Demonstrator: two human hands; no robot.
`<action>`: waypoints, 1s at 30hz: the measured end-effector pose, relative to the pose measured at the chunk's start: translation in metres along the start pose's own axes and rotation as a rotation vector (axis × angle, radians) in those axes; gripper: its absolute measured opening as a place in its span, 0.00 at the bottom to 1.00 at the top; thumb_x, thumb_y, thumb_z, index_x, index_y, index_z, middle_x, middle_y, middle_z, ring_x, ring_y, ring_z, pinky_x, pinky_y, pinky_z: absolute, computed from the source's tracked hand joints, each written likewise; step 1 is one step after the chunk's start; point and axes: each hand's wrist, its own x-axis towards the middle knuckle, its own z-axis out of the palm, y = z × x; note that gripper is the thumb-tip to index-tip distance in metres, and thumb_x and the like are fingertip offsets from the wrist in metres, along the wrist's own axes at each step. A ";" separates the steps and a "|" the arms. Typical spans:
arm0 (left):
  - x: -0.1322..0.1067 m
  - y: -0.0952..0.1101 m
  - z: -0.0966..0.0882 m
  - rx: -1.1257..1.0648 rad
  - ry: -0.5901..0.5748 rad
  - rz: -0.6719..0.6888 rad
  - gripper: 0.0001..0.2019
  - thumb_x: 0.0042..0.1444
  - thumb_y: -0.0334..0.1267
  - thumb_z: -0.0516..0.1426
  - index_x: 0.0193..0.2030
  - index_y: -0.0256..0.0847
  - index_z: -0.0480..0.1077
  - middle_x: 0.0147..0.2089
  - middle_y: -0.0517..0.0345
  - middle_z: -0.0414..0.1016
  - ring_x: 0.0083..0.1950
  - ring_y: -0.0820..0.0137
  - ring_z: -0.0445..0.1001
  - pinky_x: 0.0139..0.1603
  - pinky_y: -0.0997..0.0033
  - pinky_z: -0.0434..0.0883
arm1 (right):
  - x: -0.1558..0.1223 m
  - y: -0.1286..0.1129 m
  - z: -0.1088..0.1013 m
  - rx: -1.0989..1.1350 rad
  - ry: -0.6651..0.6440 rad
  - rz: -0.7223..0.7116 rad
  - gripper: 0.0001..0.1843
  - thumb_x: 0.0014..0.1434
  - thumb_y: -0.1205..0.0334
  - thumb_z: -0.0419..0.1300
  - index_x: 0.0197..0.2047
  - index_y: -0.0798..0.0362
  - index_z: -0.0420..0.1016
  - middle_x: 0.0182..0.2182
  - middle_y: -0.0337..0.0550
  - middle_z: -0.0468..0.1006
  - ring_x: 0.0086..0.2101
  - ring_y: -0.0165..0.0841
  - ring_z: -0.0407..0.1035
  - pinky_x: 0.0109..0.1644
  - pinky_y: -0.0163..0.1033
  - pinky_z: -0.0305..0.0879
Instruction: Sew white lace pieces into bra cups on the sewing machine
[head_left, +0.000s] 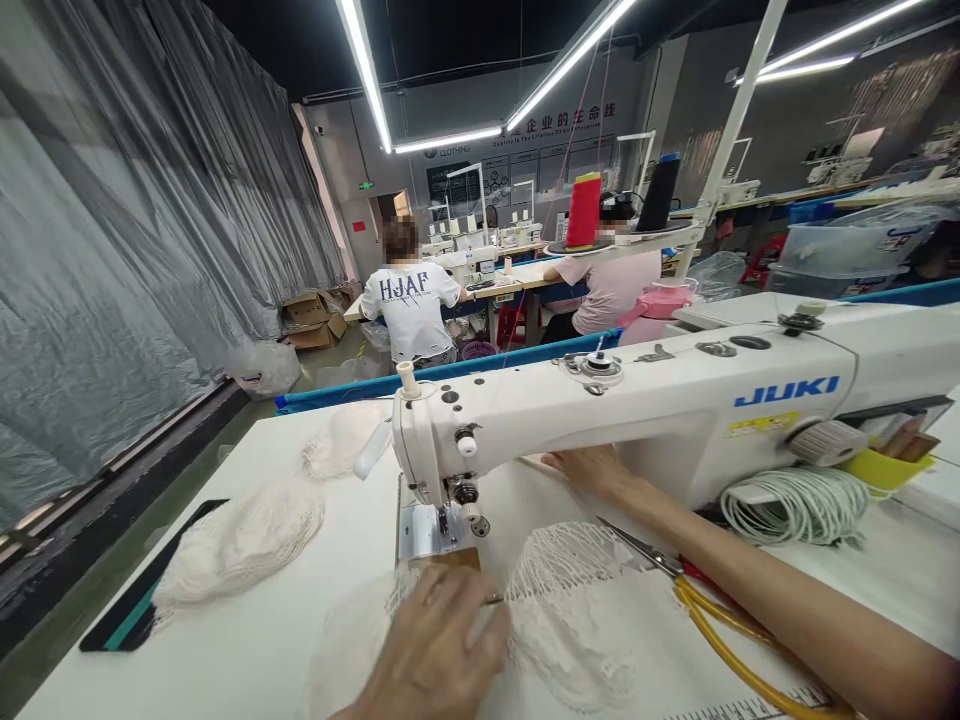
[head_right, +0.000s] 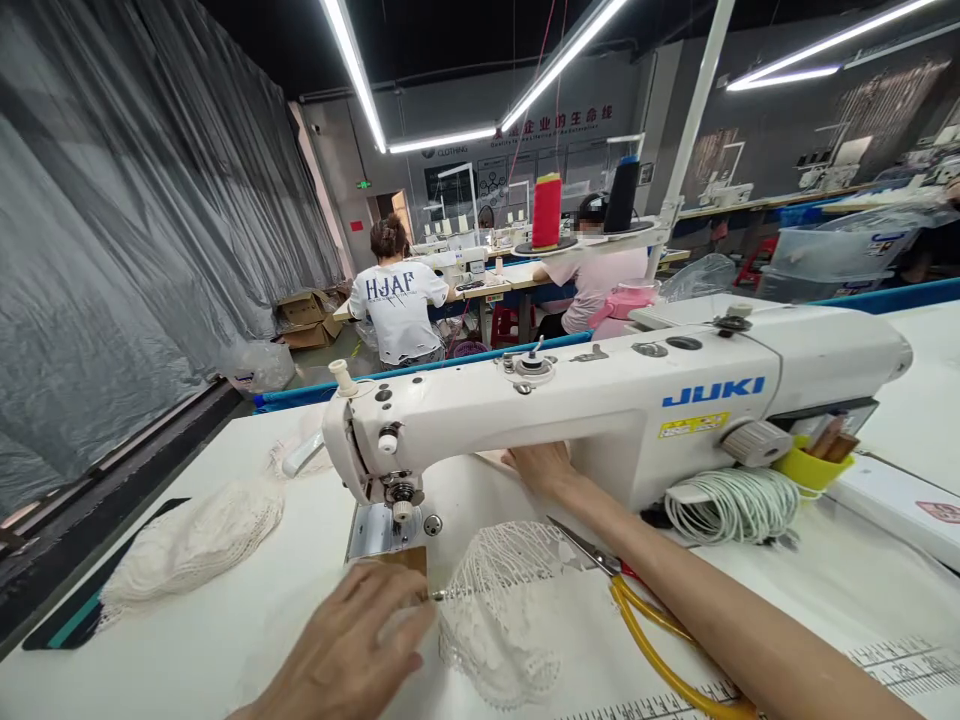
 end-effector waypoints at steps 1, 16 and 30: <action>0.012 0.007 0.005 -0.024 0.052 0.049 0.08 0.56 0.26 0.51 0.41 0.36 0.67 0.39 0.51 0.72 0.38 0.66 0.71 0.38 0.65 0.68 | 0.000 0.001 0.001 -0.009 -0.006 -0.005 0.14 0.63 0.56 0.56 0.49 0.55 0.70 0.47 0.45 0.72 0.42 0.36 0.70 0.45 0.45 0.70; 0.115 -0.009 0.086 -0.119 -0.490 -0.184 0.25 0.44 0.21 0.51 0.52 0.33 0.62 0.57 0.43 0.61 0.56 0.58 0.62 0.57 0.58 0.61 | 0.003 0.013 0.012 0.074 0.100 -0.060 0.14 0.63 0.58 0.56 0.50 0.53 0.69 0.49 0.46 0.71 0.44 0.35 0.69 0.46 0.47 0.69; 0.112 -0.014 0.109 -0.080 -0.529 -0.170 0.15 0.49 0.21 0.50 0.44 0.33 0.66 0.49 0.47 0.66 0.54 0.59 0.61 0.59 0.53 0.56 | 0.004 0.019 0.011 0.160 0.123 -0.078 0.14 0.63 0.58 0.55 0.51 0.52 0.69 0.50 0.46 0.71 0.44 0.36 0.69 0.47 0.47 0.69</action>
